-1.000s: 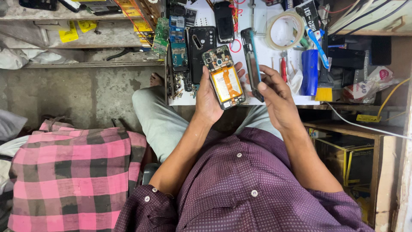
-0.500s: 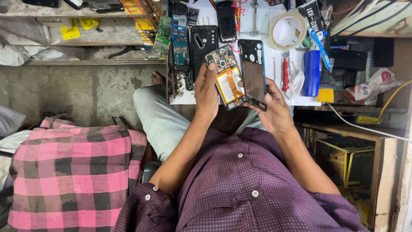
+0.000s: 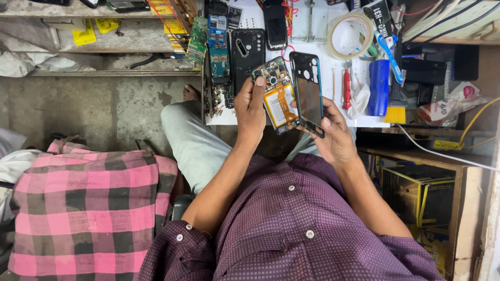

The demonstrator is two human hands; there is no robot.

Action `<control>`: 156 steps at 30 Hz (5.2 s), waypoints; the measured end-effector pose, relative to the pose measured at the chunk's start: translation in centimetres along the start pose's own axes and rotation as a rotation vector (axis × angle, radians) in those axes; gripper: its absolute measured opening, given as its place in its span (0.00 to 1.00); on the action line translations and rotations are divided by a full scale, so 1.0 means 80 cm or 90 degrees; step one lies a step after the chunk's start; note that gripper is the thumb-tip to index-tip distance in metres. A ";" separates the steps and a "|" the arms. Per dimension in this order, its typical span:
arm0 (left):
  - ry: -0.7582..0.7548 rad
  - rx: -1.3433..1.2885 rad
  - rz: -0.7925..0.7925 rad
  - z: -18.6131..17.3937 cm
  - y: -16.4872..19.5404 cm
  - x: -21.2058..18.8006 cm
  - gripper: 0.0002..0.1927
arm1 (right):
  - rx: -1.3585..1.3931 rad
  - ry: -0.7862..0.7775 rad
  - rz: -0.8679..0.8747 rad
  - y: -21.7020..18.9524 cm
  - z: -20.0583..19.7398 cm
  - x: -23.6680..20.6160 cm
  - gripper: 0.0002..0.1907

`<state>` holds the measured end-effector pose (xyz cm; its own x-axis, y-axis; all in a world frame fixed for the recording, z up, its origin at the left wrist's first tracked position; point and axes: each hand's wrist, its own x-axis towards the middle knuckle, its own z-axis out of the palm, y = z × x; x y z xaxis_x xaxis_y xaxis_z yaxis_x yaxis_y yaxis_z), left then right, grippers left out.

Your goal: The person disassembles a smartphone at a cluttered repair bench. They first work on the exposed internal board and battery, separate the mid-frame from the back cover, then use a red screwdriver to unscrew screws from the back housing, handling the phone parts one at a time.

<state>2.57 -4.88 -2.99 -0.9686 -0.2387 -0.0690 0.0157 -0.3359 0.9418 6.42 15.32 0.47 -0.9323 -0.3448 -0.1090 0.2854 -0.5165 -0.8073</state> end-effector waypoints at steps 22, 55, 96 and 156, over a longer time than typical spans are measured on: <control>0.099 -0.130 0.041 -0.047 0.005 0.029 0.17 | 0.109 0.075 0.145 -0.034 0.007 0.033 0.31; -0.211 0.222 -0.051 0.047 0.023 -0.079 0.29 | -0.256 0.069 0.057 -0.033 -0.026 -0.036 0.36; -0.307 0.265 -0.147 0.012 0.028 -0.057 0.12 | -0.319 0.054 0.083 -0.018 -0.022 -0.039 0.32; -0.282 0.185 -0.077 0.011 0.003 -0.059 0.17 | -0.276 0.145 0.038 0.007 -0.035 -0.009 0.09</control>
<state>6.94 -2.99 -2.15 -0.9720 0.2146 -0.0961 -0.1107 -0.0570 0.9922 6.67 17.47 -1.53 -0.9559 -0.1588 -0.2471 0.2659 -0.1105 -0.9577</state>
